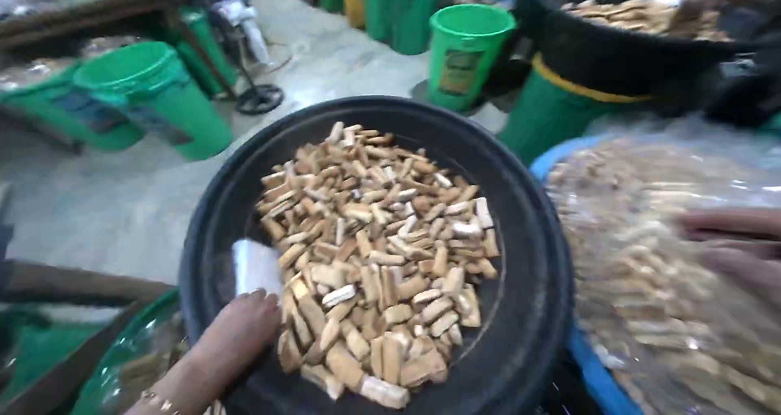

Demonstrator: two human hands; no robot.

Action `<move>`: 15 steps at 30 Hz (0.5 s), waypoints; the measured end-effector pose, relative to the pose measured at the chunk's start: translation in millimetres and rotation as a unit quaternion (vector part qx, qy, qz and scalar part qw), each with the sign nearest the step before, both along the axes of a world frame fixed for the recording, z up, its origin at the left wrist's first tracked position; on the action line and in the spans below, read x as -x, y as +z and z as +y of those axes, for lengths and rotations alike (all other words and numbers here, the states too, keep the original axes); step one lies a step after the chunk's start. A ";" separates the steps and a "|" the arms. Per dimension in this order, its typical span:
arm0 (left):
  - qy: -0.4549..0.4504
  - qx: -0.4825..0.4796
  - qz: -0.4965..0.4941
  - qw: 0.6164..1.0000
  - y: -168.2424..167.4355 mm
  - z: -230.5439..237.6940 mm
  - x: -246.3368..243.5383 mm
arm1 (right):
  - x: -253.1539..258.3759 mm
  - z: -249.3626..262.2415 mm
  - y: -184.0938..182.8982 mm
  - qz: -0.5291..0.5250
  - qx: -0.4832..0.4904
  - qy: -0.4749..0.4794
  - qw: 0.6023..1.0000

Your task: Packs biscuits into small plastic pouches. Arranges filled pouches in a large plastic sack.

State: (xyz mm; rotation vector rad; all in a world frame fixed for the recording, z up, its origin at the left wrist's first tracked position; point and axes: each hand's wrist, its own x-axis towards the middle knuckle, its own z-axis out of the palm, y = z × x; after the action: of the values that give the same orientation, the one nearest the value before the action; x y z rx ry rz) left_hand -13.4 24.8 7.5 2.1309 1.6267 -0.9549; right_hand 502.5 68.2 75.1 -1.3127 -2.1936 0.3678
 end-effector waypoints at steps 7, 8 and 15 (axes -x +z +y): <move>0.048 -0.074 -0.114 0.989 29.9 -66.9 -19.2 | 259.9 97.3 -46.3 -0.263 0.246 0.254 0.898; 0.037 -0.091 -0.145 0.984 34.6 -76.9 -22.5 | 282.2 105.0 -57.9 -0.279 0.238 0.255 0.895; 0.030 -0.193 -0.231 0.953 31.3 -117.9 -39.9 | 338.0 133.5 -134.9 -0.274 0.095 0.336 0.896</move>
State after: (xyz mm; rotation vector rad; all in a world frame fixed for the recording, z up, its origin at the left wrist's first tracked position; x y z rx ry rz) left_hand 26.6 -93.1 38.8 2.2964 1.7087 -0.0910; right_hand 164.6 201.8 -59.8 -0.7461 -3.1503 0.5242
